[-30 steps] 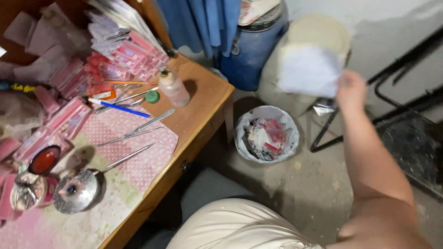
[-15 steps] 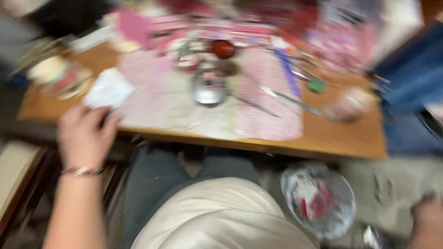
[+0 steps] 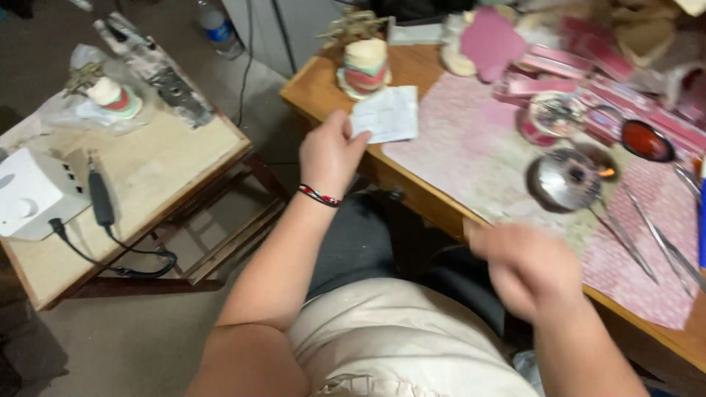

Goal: A dental technician writes notes, examines dental casts, and assembles components of a dental prosthesis.

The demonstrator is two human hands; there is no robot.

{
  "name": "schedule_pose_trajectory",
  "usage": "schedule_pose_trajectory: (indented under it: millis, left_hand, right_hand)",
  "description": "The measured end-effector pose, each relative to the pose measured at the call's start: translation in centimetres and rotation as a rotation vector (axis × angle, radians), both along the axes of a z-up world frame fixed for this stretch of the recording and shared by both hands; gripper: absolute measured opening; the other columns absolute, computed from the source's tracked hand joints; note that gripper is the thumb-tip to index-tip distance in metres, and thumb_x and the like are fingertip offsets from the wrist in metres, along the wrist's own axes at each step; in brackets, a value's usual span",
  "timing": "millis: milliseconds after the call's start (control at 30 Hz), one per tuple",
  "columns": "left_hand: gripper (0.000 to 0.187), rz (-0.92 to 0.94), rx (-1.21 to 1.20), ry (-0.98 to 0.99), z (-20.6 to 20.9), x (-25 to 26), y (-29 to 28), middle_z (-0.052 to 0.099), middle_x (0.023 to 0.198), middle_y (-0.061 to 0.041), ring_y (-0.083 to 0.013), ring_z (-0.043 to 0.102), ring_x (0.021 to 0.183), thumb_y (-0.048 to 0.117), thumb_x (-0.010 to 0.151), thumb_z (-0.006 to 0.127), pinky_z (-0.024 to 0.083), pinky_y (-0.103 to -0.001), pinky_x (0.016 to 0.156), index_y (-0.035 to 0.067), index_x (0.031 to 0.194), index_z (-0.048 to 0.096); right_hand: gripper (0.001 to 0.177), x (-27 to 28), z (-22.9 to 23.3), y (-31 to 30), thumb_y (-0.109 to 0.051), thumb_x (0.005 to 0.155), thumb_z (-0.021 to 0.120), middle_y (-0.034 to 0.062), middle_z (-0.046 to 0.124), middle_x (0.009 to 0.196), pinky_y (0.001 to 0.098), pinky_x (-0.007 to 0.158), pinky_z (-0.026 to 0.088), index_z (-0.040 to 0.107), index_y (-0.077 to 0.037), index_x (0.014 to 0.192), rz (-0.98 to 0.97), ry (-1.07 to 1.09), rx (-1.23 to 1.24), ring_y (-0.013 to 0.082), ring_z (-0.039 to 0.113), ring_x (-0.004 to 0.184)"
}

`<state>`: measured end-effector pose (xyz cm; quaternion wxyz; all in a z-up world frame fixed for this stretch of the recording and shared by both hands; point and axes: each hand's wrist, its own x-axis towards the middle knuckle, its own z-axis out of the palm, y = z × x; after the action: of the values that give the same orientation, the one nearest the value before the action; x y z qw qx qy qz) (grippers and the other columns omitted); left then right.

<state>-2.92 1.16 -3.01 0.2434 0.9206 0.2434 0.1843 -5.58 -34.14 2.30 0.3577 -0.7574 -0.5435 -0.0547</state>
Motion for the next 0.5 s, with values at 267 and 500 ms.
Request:
schedule_pose_trajectory:
  millis: [267, 500]
  left_hand:
    - [0.028, -0.135, -1.183, -0.629, -6.2, -5.3, 5.6, 0.053, 0.061, -0.001, -0.0113, 0.054, 0.051, -0.009, 0.071, 0.06, 0.043, -0.026, 0.047, 0.013, 0.088, 0.057]
    - [0.027, 0.212, -1.505, -0.475, -13.0, -15.1, 12.6, 0.074, 0.129, -0.012, -0.017, 0.071, 0.084, -0.003, 0.076, 0.067, 0.056, -0.026, 0.066, 0.009, 0.1, 0.072]
  right_hand:
    - [0.104, 15.0, 1.3, 22.7, -0.008, 0.089, 0.083, 0.0303, 0.03, 0.164, 0.051, 0.128, 0.025, 0.013, -0.008, 0.167, -0.156, -0.017, -0.016, 0.044, 0.029, 0.155]
    - [0.084, 11.4, 2.1, 27.8, 0.001, 0.076, 0.083, 0.0287, 0.046, 0.138, 0.0411, 0.104, 0.041, 0.044, 0.005, 0.151, -0.326, 0.129, -0.006, 0.0388, 0.053, 0.121]
